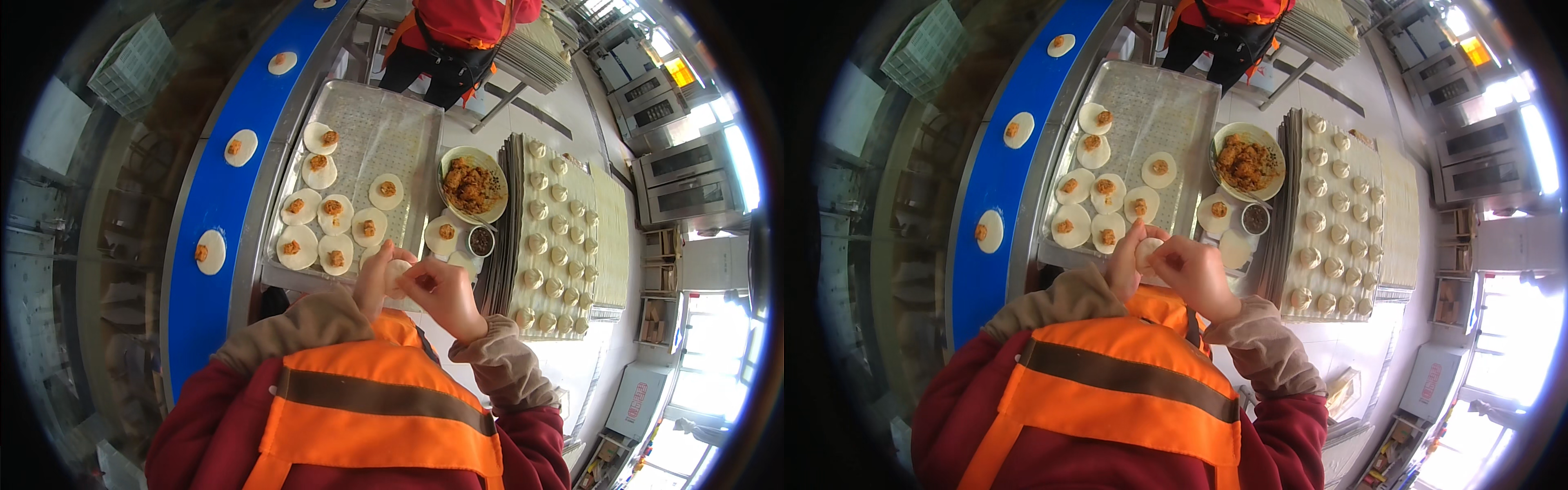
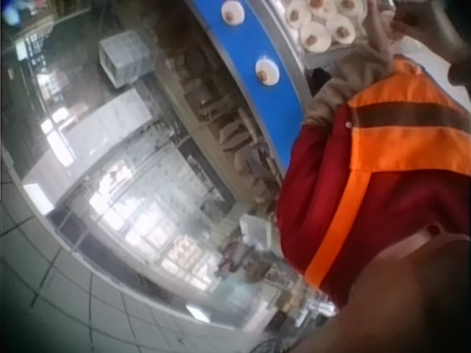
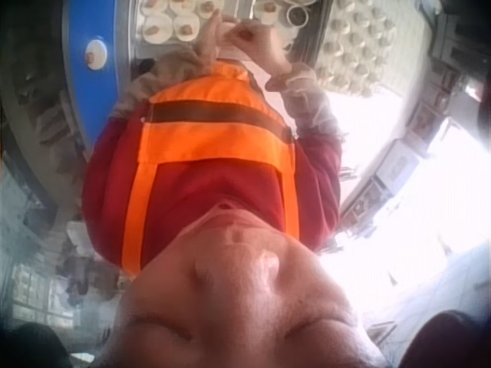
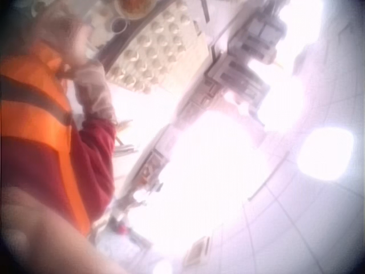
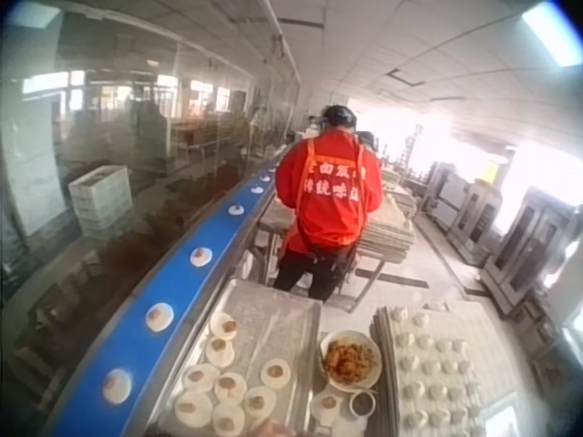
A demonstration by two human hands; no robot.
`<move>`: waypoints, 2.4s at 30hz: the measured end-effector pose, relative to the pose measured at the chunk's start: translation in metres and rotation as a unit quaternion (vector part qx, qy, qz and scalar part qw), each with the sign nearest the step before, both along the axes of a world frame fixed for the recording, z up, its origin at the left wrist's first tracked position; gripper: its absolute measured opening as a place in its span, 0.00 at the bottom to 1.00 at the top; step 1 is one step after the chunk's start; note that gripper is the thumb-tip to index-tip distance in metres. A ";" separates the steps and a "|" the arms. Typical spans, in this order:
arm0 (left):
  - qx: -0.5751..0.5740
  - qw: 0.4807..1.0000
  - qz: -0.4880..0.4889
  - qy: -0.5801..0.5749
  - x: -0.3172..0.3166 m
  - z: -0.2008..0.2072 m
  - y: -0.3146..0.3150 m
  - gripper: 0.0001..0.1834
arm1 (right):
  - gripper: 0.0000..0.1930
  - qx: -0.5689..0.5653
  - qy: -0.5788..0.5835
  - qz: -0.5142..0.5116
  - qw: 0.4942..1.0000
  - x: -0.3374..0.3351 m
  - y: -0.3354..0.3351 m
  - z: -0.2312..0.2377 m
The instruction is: The person places filling onto dough discs, folds and pleats them into dumplings, and arranges the finished dumplings on a tray. The person also moves dough discs from a conveyor belt to a tray and continues the assembly process.
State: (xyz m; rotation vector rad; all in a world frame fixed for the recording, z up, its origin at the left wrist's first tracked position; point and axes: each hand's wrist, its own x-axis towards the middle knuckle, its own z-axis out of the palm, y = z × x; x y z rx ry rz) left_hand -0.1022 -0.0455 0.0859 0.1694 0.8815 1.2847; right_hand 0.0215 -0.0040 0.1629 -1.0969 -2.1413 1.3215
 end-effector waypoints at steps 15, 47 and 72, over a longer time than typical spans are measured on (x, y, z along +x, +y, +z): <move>0.033 0.991 -0.089 0.099 -0.017 -0.010 0.008 0.33 | 0.04 0.128 -0.054 0.093 0.986 -0.003 0.008 0.009; -0.169 0.972 -0.160 -0.020 0.014 -0.054 0.029 0.31 | 0.03 0.175 -0.034 -0.003 0.984 0.026 0.001 -0.054; -0.108 0.993 -0.033 -0.017 0.113 -0.059 0.098 0.29 | 0.05 0.121 -0.307 -0.221 0.918 0.182 0.151 -0.204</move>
